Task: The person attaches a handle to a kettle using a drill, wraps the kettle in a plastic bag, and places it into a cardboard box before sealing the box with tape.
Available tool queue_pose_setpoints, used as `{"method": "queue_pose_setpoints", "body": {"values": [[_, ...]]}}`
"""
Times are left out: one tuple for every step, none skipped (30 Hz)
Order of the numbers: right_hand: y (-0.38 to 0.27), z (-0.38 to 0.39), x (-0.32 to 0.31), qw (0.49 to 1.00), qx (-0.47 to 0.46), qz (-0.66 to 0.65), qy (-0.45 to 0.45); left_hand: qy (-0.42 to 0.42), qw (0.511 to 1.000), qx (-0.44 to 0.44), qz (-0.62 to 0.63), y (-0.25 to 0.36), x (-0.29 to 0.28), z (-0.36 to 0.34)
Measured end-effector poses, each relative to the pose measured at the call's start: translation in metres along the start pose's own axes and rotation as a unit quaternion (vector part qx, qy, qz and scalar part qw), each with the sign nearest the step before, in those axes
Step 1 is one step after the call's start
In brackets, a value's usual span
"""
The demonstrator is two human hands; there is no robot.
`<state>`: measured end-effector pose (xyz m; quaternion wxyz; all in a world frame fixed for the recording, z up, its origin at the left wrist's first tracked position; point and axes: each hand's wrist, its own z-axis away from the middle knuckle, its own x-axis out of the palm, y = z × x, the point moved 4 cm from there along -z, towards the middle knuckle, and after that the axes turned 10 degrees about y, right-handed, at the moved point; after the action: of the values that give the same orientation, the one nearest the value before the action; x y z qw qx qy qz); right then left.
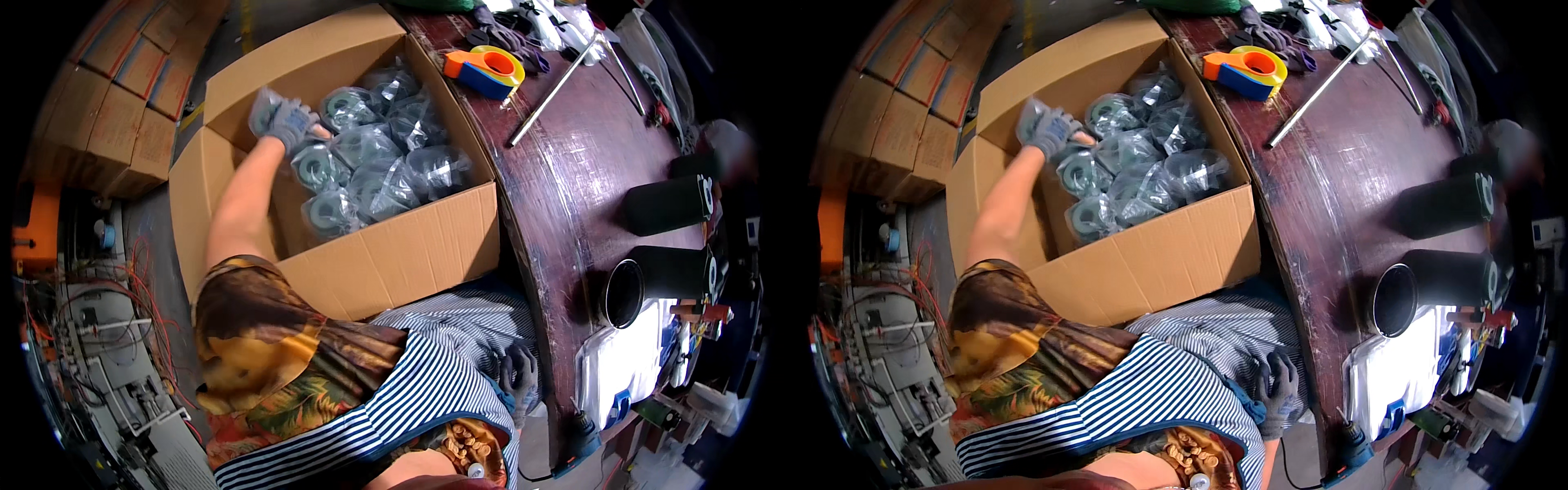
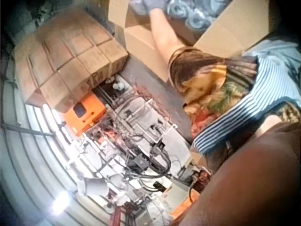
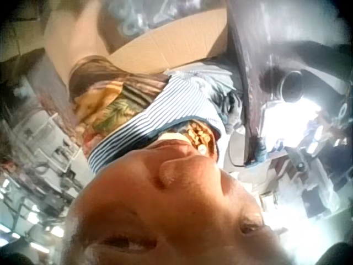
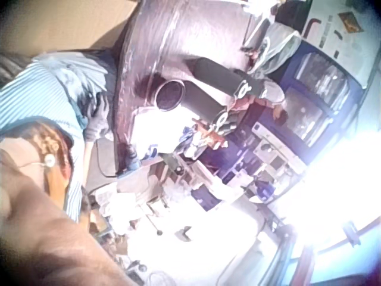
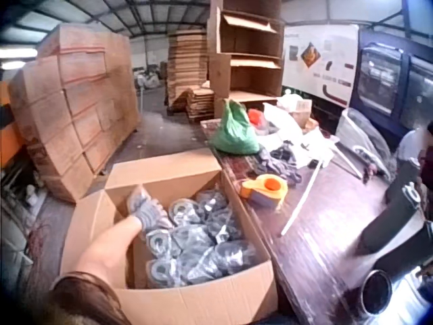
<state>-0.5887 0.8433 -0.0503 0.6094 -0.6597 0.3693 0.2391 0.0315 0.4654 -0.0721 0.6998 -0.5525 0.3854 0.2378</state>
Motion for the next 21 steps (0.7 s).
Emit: {"method": "queue_pose_setpoints", "body": {"values": [[0.002, 0.005, 0.003, 0.998, 0.061, -0.013, -0.005, 0.02, 0.999, -0.031, 0.031, 0.015, 0.035, -0.006], [-0.006, 0.001, 0.008, 0.997, 0.066, -0.015, -0.028, 0.01, 0.996, -0.05, 0.067, 0.014, 0.074, -0.002], [-0.013, 0.005, 0.001, 0.995, 0.089, 0.001, -0.04, 0.008, 0.991, -0.089, 0.097, 0.032, 0.08, -0.018], [-0.019, 0.009, -0.006, 0.992, 0.113, 0.018, -0.049, 0.008, 0.983, -0.127, 0.13, 0.053, 0.077, -0.031], [-0.008, 0.013, -0.003, 0.996, 0.073, -0.006, -0.058, 0.008, 0.986, -0.113, 0.121, 0.06, 0.072, -0.041], [-0.02, 0.012, -0.006, 0.993, 0.1, 0.01, -0.061, 0.011, 0.99, -0.09, 0.112, 0.058, 0.06, -0.056], [-0.033, -0.001, -0.009, 0.991, 0.095, 0.025, -0.095, -0.067, 0.991, -0.077, 0.091, 0.034, 0.071, -0.054], [-0.031, 0.001, -0.011, 0.989, 0.113, 0.031, -0.091, -0.169, 0.963, -0.123, 0.169, 0.045, -0.048, -0.05], [-0.025, 0.007, -0.016, 0.991, 0.095, 0.019, -0.091, -0.147, 0.977, -0.061, 0.143, 0.066, -0.052, -0.067], [-0.031, -0.009, -0.014, 0.991, 0.072, -0.015, -0.112, -0.066, 0.987, -0.06, 0.133, 0.028, -0.036, -0.047], [-0.023, -0.011, -0.011, 0.993, 0.071, -0.012, -0.099, -0.077, 0.989, -0.113, 0.055, 0.021, -0.052, -0.052], [-0.017, -0.007, -0.009, 0.993, 0.076, -0.011, -0.087, -0.088, 0.982, -0.163, -0.023, 0.015, -0.077, -0.061], [-0.014, 0.001, -0.012, 0.993, 0.091, -0.005, -0.075, -0.006, 0.991, -0.129, 0.02, 0.036, -0.147, -0.075], [-0.01, 0.009, -0.017, 0.992, 0.104, 0.002, -0.067, 0.072, 0.991, -0.095, 0.066, 0.07, -0.229, -0.081], [-0.008, 0.015, -0.022, 0.992, 0.113, 0.006, -0.061, 0.266, 0.952, -0.003, 0.15, 0.104, -0.291, -0.083], [-0.005, 0.022, -0.026, 0.992, 0.105, 0.026, -0.059, 0.393, 0.886, 0.105, 0.221, 0.154, -0.364, -0.08], [-0.004, 0.026, -0.031, 0.993, 0.091, 0.042, -0.055, 0.496, 0.797, 0.22, 0.264, 0.197, -0.421, -0.074], [-0.002, 0.028, -0.034, 0.994, 0.074, 0.056, -0.054, 0.519, 0.738, 0.292, 0.317, 0.241, -0.471, -0.068], [0.004, 0.033, -0.036, 0.996, 0.049, 0.067, -0.021, 0.545, 0.682, 0.341, 0.348, 0.286, -0.513, -0.066], [0.006, 0.035, -0.044, 0.996, 0.044, 0.081, 0.001, 0.552, 0.641, 0.374, 0.38, 0.326, -0.555, -0.061], [0.005, 0.037, -0.054, 0.994, 0.043, 0.097, 0.024, 0.574, 0.589, 0.404, 0.401, 0.364, -0.597, -0.063]]}}
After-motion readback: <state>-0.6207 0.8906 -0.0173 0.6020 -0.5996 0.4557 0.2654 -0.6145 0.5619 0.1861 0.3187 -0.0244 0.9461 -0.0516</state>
